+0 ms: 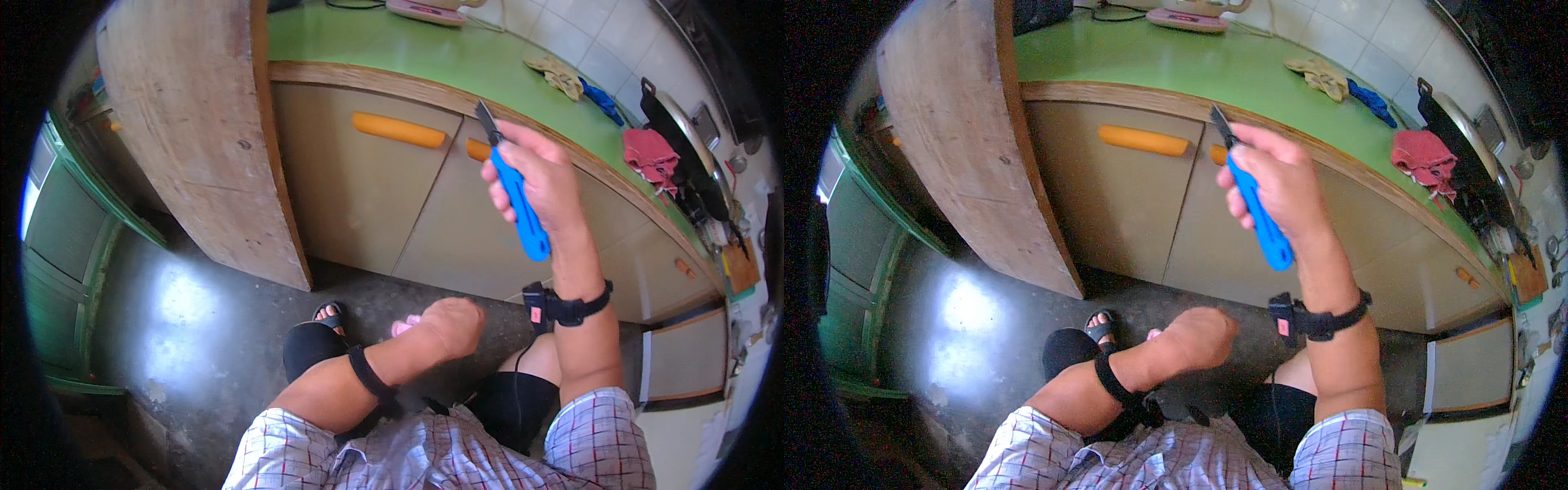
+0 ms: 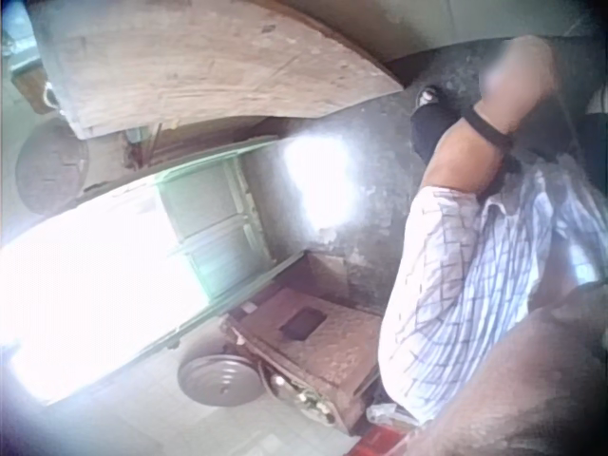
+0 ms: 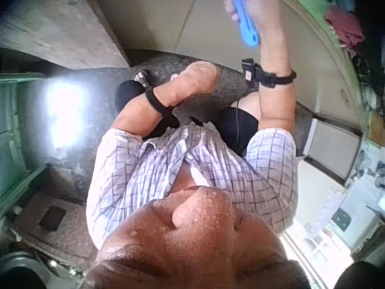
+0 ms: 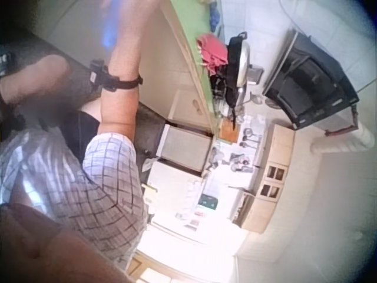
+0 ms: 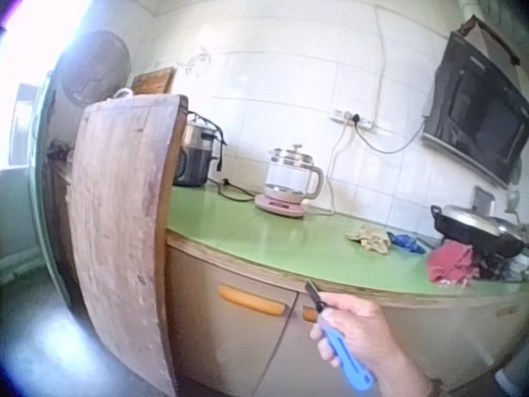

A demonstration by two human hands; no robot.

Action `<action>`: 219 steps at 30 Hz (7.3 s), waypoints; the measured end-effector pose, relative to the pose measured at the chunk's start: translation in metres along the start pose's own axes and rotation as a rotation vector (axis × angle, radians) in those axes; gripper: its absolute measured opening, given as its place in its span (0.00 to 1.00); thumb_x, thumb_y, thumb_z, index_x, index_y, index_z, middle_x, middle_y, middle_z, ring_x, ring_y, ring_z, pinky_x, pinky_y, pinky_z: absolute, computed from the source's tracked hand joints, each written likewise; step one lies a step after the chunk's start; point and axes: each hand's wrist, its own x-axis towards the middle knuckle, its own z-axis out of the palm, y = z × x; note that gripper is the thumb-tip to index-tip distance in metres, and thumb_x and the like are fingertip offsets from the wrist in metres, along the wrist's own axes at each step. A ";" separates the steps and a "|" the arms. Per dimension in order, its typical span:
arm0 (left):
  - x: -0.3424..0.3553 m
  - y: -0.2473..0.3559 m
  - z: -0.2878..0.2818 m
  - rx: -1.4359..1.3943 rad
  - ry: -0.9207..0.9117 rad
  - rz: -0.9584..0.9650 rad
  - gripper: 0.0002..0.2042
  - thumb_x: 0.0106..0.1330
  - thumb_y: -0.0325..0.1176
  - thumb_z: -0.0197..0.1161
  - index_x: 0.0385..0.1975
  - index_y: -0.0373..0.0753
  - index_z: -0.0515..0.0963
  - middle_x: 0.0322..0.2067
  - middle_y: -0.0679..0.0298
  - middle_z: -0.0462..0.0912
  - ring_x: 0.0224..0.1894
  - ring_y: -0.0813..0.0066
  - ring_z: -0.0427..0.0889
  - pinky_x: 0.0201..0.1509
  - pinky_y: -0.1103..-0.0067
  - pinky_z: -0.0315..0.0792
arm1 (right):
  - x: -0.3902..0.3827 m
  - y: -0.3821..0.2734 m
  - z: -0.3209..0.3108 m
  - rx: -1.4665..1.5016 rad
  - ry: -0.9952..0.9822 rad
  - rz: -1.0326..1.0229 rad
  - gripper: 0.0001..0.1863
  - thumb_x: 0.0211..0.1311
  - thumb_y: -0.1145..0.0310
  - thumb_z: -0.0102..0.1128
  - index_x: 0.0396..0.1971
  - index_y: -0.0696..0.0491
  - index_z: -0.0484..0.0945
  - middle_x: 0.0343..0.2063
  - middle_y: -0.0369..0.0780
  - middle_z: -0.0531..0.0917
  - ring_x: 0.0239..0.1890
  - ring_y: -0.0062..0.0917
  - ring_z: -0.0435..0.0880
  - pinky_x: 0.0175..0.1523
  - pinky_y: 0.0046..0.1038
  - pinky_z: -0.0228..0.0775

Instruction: Repairing the edge of a kitchen cabinet using a utility knife and cloth.

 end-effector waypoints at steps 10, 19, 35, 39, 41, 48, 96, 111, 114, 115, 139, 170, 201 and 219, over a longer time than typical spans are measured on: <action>0.011 -0.002 0.012 0.037 -0.021 0.019 0.08 0.54 0.28 0.59 0.29 0.36 0.84 0.32 0.48 0.86 0.39 0.48 0.86 0.44 0.61 0.79 | 0.013 -0.007 0.010 -0.141 -0.121 -0.032 0.25 0.70 0.68 0.54 0.64 0.62 0.70 0.27 0.42 0.83 0.16 0.20 0.78 0.16 0.23 0.70; 0.013 -0.010 0.009 0.047 -0.022 0.003 0.07 0.55 0.29 0.59 0.28 0.37 0.83 0.31 0.48 0.86 0.37 0.48 0.86 0.42 0.61 0.80 | 0.015 0.000 0.007 -0.074 -0.100 -0.039 0.25 0.70 0.68 0.55 0.64 0.61 0.70 0.27 0.42 0.83 0.16 0.19 0.78 0.16 0.23 0.68; 0.011 -0.003 0.011 0.013 0.010 0.047 0.08 0.55 0.29 0.59 0.30 0.37 0.84 0.31 0.47 0.86 0.38 0.48 0.86 0.42 0.61 0.80 | 0.007 -0.009 -0.003 -0.050 -0.070 -0.017 0.25 0.70 0.68 0.54 0.63 0.62 0.69 0.26 0.42 0.83 0.16 0.20 0.79 0.17 0.23 0.70; 0.010 -0.008 0.013 0.070 -0.070 -0.013 0.08 0.56 0.30 0.59 0.29 0.36 0.84 0.32 0.46 0.86 0.37 0.48 0.87 0.42 0.61 0.80 | 0.005 -0.001 -0.016 -0.097 -0.060 -0.016 0.26 0.69 0.68 0.54 0.65 0.61 0.68 0.27 0.43 0.83 0.16 0.20 0.79 0.15 0.23 0.69; 0.013 -0.001 0.005 0.104 -0.082 -0.029 0.09 0.56 0.31 0.59 0.29 0.36 0.85 0.33 0.46 0.86 0.37 0.48 0.87 0.42 0.60 0.80 | -0.001 0.001 -0.029 -0.062 -0.047 -0.006 0.26 0.70 0.68 0.54 0.65 0.61 0.68 0.27 0.43 0.83 0.16 0.20 0.79 0.16 0.24 0.69; 0.011 -0.008 0.000 0.042 -0.094 -0.052 0.11 0.59 0.32 0.59 0.35 0.34 0.83 0.35 0.47 0.86 0.41 0.48 0.86 0.47 0.60 0.79 | 0.010 0.003 -0.005 -0.077 -0.142 -0.051 0.26 0.69 0.67 0.56 0.64 0.60 0.69 0.27 0.41 0.83 0.17 0.20 0.80 0.17 0.24 0.71; 0.032 -0.006 0.018 0.118 -0.115 -0.036 0.11 0.57 0.32 0.60 0.34 0.34 0.83 0.35 0.46 0.85 0.42 0.47 0.85 0.49 0.60 0.78 | -0.017 0.004 -0.057 -0.037 -0.021 -0.004 0.24 0.71 0.68 0.52 0.64 0.61 0.69 0.26 0.41 0.82 0.16 0.19 0.78 0.15 0.22 0.68; 0.030 0.000 0.013 0.153 -0.146 -0.038 0.11 0.60 0.34 0.60 0.35 0.34 0.83 0.37 0.47 0.86 0.43 0.49 0.85 0.49 0.60 0.78 | -0.045 0.015 -0.100 0.066 0.149 0.010 0.25 0.70 0.67 0.53 0.65 0.58 0.68 0.25 0.42 0.82 0.15 0.21 0.78 0.15 0.22 0.67; 0.032 -0.005 0.021 0.166 -0.142 -0.029 0.10 0.60 0.34 0.60 0.32 0.34 0.84 0.36 0.46 0.86 0.43 0.49 0.86 0.48 0.60 0.79 | -0.045 0.015 -0.097 0.049 0.135 0.008 0.24 0.70 0.67 0.53 0.64 0.59 0.70 0.24 0.41 0.82 0.15 0.20 0.77 0.14 0.22 0.67; 0.033 -0.004 0.021 0.164 -0.167 -0.059 0.10 0.60 0.34 0.60 0.31 0.34 0.84 0.36 0.46 0.86 0.42 0.49 0.86 0.48 0.60 0.79 | -0.044 0.014 -0.098 0.039 0.125 0.006 0.24 0.70 0.67 0.52 0.63 0.59 0.70 0.24 0.40 0.81 0.15 0.19 0.77 0.14 0.22 0.67; 0.045 -0.008 0.028 0.167 -0.094 -0.048 0.10 0.58 0.33 0.59 0.25 0.34 0.84 0.31 0.47 0.86 0.38 0.48 0.86 0.45 0.60 0.80 | -0.025 0.014 -0.086 -0.052 -0.031 0.015 0.25 0.71 0.65 0.55 0.64 0.59 0.68 0.26 0.40 0.82 0.15 0.19 0.77 0.16 0.22 0.67; 0.046 -0.024 0.031 0.243 -0.147 0.007 0.10 0.61 0.37 0.59 0.32 0.37 0.82 0.34 0.49 0.85 0.40 0.47 0.85 0.44 0.58 0.78 | -0.076 0.030 -0.131 0.112 0.314 0.001 0.26 0.71 0.65 0.54 0.65 0.60 0.68 0.26 0.42 0.82 0.16 0.20 0.78 0.16 0.23 0.69; 0.045 -0.015 0.017 0.190 -0.150 -0.058 0.11 0.58 0.37 0.59 0.29 0.37 0.83 0.33 0.46 0.84 0.41 0.45 0.84 0.47 0.57 0.77 | -0.086 0.021 -0.125 0.087 0.433 0.003 0.27 0.71 0.65 0.54 0.67 0.58 0.66 0.26 0.42 0.81 0.16 0.20 0.76 0.15 0.24 0.67; 0.033 -0.023 0.018 0.160 -0.129 -0.101 0.11 0.57 0.39 0.64 0.32 0.38 0.82 0.35 0.47 0.85 0.42 0.46 0.83 0.47 0.59 0.77 | -0.096 0.029 -0.162 0.139 0.464 0.001 0.27 0.70 0.65 0.56 0.66 0.57 0.68 0.26 0.42 0.81 0.16 0.22 0.77 0.16 0.26 0.67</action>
